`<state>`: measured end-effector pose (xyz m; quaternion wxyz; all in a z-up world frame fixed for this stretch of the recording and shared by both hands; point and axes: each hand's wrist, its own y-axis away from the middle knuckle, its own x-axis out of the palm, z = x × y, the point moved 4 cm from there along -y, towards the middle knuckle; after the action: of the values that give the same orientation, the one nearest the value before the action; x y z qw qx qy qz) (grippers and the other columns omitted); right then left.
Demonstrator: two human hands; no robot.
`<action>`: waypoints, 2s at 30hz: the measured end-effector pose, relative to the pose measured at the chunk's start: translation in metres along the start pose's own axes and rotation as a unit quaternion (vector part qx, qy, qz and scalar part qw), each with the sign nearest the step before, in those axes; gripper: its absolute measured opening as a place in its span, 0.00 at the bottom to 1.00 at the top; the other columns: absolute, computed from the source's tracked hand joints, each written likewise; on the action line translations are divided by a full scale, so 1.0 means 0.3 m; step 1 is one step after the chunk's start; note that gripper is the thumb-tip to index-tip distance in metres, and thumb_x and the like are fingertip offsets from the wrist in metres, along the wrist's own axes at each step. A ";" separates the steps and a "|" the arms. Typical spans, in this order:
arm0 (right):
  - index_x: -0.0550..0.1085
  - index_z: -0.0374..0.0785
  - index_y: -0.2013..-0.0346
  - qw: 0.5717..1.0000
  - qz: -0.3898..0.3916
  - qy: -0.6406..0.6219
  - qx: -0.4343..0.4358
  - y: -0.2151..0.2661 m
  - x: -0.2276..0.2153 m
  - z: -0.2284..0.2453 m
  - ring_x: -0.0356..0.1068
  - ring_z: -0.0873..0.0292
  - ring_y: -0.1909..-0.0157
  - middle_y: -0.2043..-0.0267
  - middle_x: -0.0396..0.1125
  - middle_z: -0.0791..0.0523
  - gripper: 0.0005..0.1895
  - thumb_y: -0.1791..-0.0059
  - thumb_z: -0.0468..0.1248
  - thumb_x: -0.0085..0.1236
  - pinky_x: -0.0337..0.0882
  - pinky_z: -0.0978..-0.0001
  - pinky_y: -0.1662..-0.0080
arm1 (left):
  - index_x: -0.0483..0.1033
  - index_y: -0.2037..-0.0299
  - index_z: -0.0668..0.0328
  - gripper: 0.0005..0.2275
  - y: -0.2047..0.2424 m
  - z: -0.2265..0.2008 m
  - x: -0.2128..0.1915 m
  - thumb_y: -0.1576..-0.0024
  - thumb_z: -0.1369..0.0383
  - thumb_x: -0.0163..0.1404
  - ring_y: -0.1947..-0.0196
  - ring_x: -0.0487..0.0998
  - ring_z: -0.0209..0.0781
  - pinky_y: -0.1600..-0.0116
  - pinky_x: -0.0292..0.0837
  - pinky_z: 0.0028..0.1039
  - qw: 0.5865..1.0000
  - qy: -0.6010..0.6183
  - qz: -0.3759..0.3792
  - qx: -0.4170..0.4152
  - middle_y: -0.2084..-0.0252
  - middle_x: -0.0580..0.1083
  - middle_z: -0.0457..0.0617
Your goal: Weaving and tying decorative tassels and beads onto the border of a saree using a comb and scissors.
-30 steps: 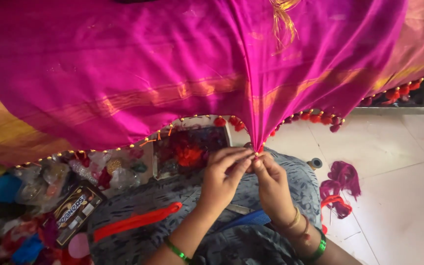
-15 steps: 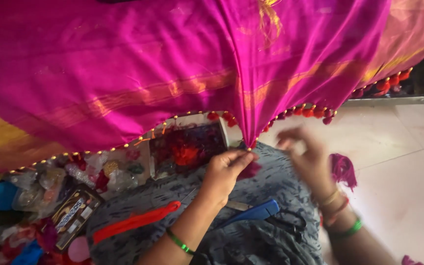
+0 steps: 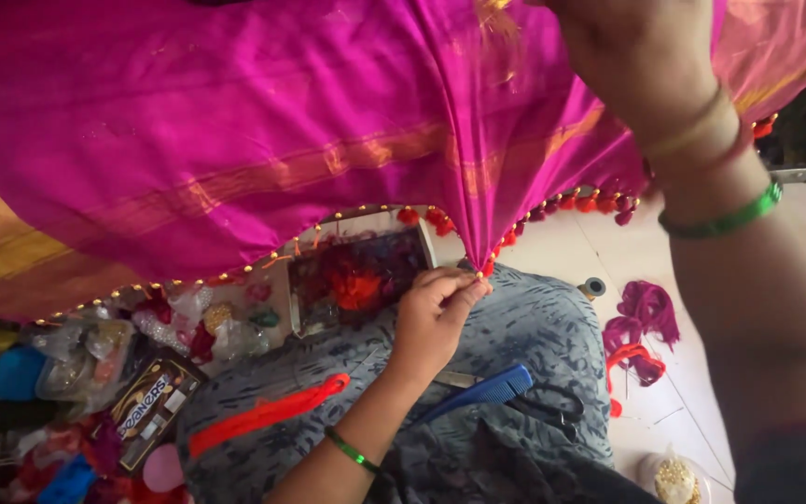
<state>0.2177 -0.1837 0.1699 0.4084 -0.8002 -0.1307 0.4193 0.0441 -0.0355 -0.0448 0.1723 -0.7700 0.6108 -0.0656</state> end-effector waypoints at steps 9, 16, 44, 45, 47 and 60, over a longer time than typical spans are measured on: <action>0.79 0.28 0.60 0.971 -0.112 -0.195 0.074 0.189 -0.200 0.333 0.76 0.55 0.59 0.59 0.75 0.50 0.09 0.51 0.17 0.62 0.75 0.67 0.59 | 0.85 0.61 0.64 0.08 -0.016 0.035 0.028 0.44 0.67 0.59 0.61 0.80 0.39 0.54 0.76 0.26 0.991 0.046 0.021 -0.121 0.59 0.80 0.48; 0.78 0.32 0.64 0.906 0.004 -0.388 0.168 0.475 -0.181 0.549 0.79 0.53 0.51 0.53 0.75 0.50 0.10 0.56 0.20 0.59 0.81 0.67 0.51 | 0.84 0.60 0.68 0.09 -0.004 -0.036 0.015 0.42 0.69 0.58 0.68 0.77 0.32 0.64 0.72 0.21 0.988 0.087 0.046 -0.120 0.62 0.78 0.46; 0.75 0.32 0.57 0.591 -0.081 -0.650 0.471 0.668 -0.134 0.471 0.72 0.57 0.55 0.56 0.69 0.56 0.05 0.45 0.30 0.53 0.73 0.63 0.48 | 0.82 0.56 0.64 0.08 0.054 0.064 0.031 0.39 0.69 0.54 0.69 0.75 0.27 0.62 0.72 0.18 0.862 0.414 0.027 -0.291 0.61 0.80 0.45; 0.75 0.32 0.57 0.590 -0.080 -0.649 0.473 0.647 -0.127 0.504 0.72 0.57 0.55 0.56 0.69 0.56 0.05 0.45 0.30 0.53 0.73 0.63 0.48 | 0.82 0.56 0.64 0.08 0.058 0.064 0.035 0.39 0.69 0.54 0.69 0.75 0.27 0.62 0.72 0.18 0.861 0.414 0.027 -0.293 0.61 0.80 0.45; 0.75 0.30 0.57 0.618 0.017 -0.611 0.494 0.601 -0.093 0.580 0.73 0.60 0.56 0.57 0.71 0.56 0.06 0.49 0.27 0.57 0.74 0.69 0.51 | 0.82 0.56 0.65 0.08 0.064 0.064 0.036 0.39 0.68 0.55 0.70 0.75 0.27 0.63 0.72 0.18 0.864 0.409 0.031 -0.292 0.64 0.79 0.45; 0.69 0.32 0.57 0.638 0.092 -0.582 0.496 0.640 -0.016 0.651 0.73 0.65 0.50 0.56 0.68 0.57 0.12 0.52 0.22 0.61 0.74 0.73 0.47 | 0.81 0.56 0.69 0.08 0.060 0.062 0.048 0.39 0.71 0.56 0.70 0.74 0.29 0.66 0.71 0.21 0.889 0.396 0.018 -0.231 0.64 0.78 0.46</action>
<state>0.0372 -0.2015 -0.0352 0.5426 -0.0759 -0.0402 0.8356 0.0370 -0.0493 -0.0700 -0.2650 -0.6869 0.6402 -0.2192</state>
